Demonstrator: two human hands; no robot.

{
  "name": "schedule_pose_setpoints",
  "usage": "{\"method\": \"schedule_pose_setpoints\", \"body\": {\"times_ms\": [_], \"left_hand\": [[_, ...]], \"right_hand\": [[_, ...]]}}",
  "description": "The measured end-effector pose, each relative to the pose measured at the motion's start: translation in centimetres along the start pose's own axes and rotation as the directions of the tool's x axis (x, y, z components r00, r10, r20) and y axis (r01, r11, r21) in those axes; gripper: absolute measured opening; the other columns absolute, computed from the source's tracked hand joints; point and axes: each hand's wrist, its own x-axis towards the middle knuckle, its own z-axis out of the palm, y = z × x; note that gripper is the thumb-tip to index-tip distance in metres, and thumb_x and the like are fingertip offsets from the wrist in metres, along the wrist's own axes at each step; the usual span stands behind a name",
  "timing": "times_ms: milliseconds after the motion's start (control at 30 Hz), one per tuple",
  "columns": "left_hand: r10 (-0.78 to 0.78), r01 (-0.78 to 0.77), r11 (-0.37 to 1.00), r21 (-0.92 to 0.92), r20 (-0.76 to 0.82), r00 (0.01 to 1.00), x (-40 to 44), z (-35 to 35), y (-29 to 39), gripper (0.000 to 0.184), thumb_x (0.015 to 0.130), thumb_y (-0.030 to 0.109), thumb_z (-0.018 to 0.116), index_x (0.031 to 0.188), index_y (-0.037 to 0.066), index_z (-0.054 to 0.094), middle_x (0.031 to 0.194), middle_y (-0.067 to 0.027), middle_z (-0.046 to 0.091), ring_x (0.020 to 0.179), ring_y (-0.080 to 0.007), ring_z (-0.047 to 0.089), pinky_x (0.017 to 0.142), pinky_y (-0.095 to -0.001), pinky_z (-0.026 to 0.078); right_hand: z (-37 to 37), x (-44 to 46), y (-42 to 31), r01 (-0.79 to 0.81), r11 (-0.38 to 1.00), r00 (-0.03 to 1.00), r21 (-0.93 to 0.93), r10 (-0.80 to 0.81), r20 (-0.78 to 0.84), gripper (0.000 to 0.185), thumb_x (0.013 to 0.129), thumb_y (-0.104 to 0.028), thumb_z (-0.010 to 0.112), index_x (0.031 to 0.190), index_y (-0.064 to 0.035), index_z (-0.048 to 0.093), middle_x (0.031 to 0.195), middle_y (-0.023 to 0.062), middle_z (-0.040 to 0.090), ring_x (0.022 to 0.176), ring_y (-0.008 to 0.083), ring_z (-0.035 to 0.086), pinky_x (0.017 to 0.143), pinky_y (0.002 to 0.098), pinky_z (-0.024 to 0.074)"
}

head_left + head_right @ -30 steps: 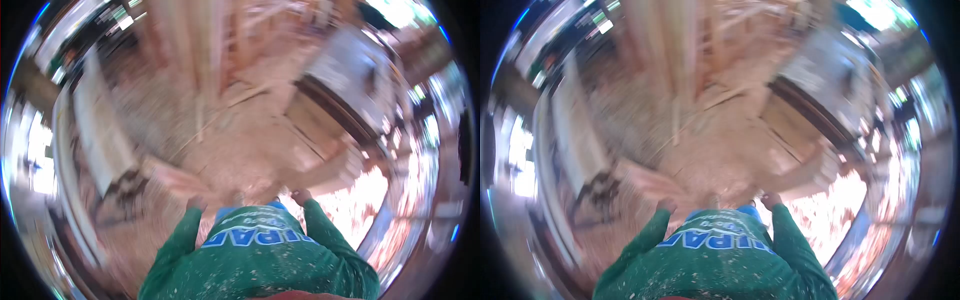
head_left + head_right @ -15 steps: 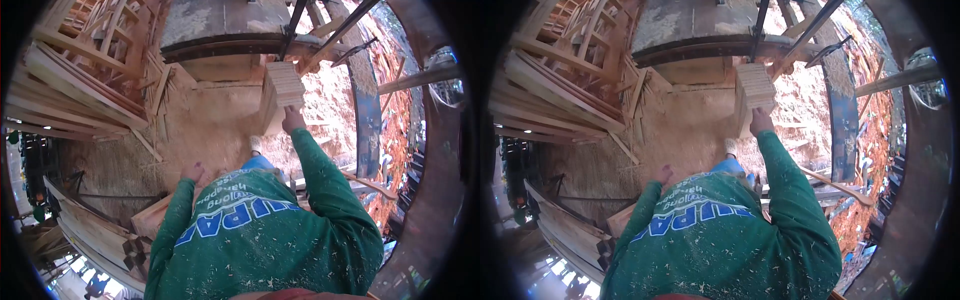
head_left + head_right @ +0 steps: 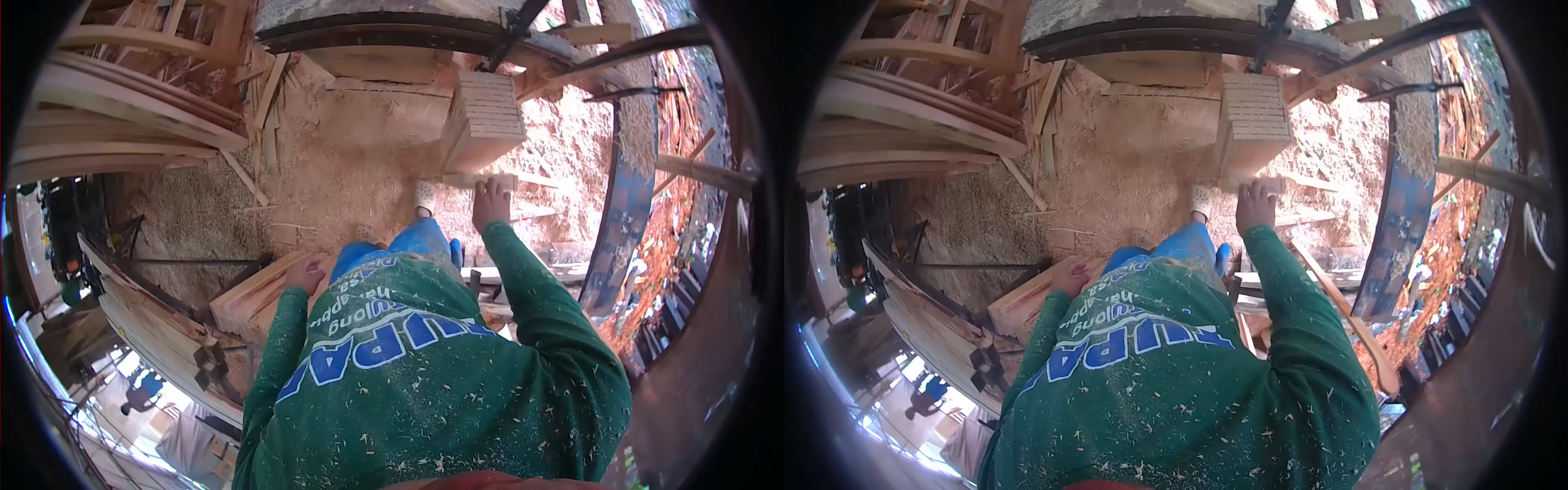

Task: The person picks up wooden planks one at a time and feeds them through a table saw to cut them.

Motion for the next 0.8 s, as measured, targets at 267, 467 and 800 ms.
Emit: {"method": "schedule_pose_setpoints", "body": {"times_ms": [267,467,800], "left_hand": [[-0.131,0.131,0.991,-0.02,0.007,0.991,-0.1,-0.6,-2.0,0.05,0.079,0.029,0.076,0.122,0.006,0.071,0.112,-0.015,0.075,0.106,-0.0253,0.072,0.095,-0.0379,0.055],[-0.031,0.053,0.955,-0.293,0.08,0.996,5.8,0.8,-5.4,0.05,0.08,0.03,0.077,0.123,0.005,0.07,0.111,-0.0142,0.076,0.104,-0.0248,0.073,0.092,-0.0358,0.056],[-0.201,0.239,0.838,-0.491,0.131,0.971,17.6,-7.5,-12.3,0.039,0.082,0.035,0.078,0.11,0.009,0.075,0.089,-0.0063,0.074,0.075,-0.0192,0.068,0.075,-0.036,0.056]], "right_hand": [[-1.7,0.7,-1.6,0.09,0.996,0.807,-0.002,-0.072,0.586,0.052,0.09,-0.011,0.058,0.141,-0.0143,0.05,0.137,0.019,0.056,0.127,0.0376,0.059,0.101,0.0519,0.0531],[-2.7,5.1,-6.4,0.173,0.984,0.845,0.036,-0.166,0.509,0.043,0.073,-0.022,0.073,0.114,-0.0113,0.07,0.108,0.0166,0.074,0.102,0.0342,0.072,0.092,0.0448,0.0588],[-24.5,5.1,-25.3,0.162,0.977,0.882,0.141,-0.208,0.423,0.054,0.068,-0.032,0.079,0.112,-0.0034,0.067,0.097,0.0228,0.072,0.096,0.0377,0.071,0.087,0.048,0.0566]]}}
